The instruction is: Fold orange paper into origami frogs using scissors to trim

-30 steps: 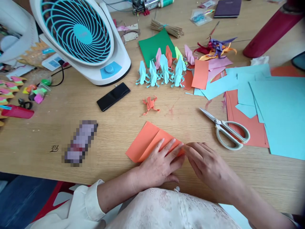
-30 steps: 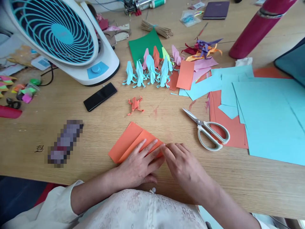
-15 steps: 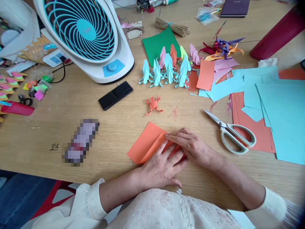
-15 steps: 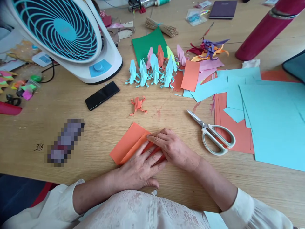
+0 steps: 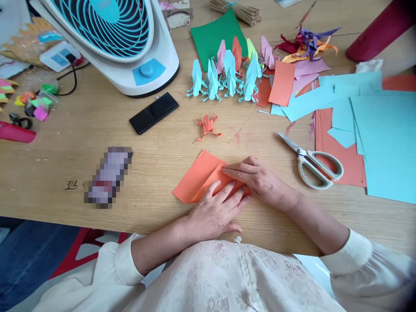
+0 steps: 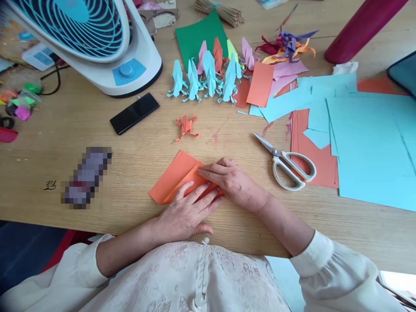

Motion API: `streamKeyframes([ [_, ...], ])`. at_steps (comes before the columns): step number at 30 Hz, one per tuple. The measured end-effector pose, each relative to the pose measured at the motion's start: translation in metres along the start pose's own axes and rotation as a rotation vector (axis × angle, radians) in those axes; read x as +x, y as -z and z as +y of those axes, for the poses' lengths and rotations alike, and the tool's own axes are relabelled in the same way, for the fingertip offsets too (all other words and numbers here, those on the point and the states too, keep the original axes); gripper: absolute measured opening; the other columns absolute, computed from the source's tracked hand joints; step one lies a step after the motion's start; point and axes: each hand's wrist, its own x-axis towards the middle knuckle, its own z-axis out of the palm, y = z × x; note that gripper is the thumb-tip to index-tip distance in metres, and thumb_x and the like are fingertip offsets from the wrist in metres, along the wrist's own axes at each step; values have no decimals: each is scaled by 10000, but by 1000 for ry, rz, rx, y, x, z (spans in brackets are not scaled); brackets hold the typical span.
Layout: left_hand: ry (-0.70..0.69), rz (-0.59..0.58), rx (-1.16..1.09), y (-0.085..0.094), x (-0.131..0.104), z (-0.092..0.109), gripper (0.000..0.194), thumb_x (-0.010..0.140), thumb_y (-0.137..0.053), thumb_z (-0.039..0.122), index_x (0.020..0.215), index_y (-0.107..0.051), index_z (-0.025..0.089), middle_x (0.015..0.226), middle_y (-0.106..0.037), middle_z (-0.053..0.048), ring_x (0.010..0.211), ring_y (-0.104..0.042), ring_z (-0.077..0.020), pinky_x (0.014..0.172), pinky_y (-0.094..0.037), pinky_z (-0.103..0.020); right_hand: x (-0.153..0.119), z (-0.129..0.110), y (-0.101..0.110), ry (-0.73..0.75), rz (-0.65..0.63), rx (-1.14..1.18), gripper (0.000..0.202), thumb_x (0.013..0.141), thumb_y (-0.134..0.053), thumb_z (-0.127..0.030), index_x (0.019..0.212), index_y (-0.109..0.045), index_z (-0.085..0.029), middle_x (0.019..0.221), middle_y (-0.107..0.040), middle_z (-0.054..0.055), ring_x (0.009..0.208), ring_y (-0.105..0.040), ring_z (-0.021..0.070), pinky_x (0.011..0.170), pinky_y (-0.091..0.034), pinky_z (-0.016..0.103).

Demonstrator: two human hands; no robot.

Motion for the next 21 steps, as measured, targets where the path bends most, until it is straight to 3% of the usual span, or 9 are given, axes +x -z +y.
streamKeyframes([
  [13,49,89,63,7,-23,-3,670,973,-365,643,1424,-508,169,1532,-469,-115,1431,-361,-302,1159,-224,-545,-2,1,-2,12,-2,-52,464,1037,-452,-298,1474,-463,-142,1393,-589,163,1129,-568,257,947,-442,436],
  [21,135,96,82,14,-41,-1,641,967,-378,651,1365,-562,183,1506,-507,-96,1427,-379,-271,1199,-174,-520,-2,2,-4,26,15,-77,475,1038,-342,-142,1502,-432,-187,1396,-593,127,1058,-564,236,912,-453,415],
])
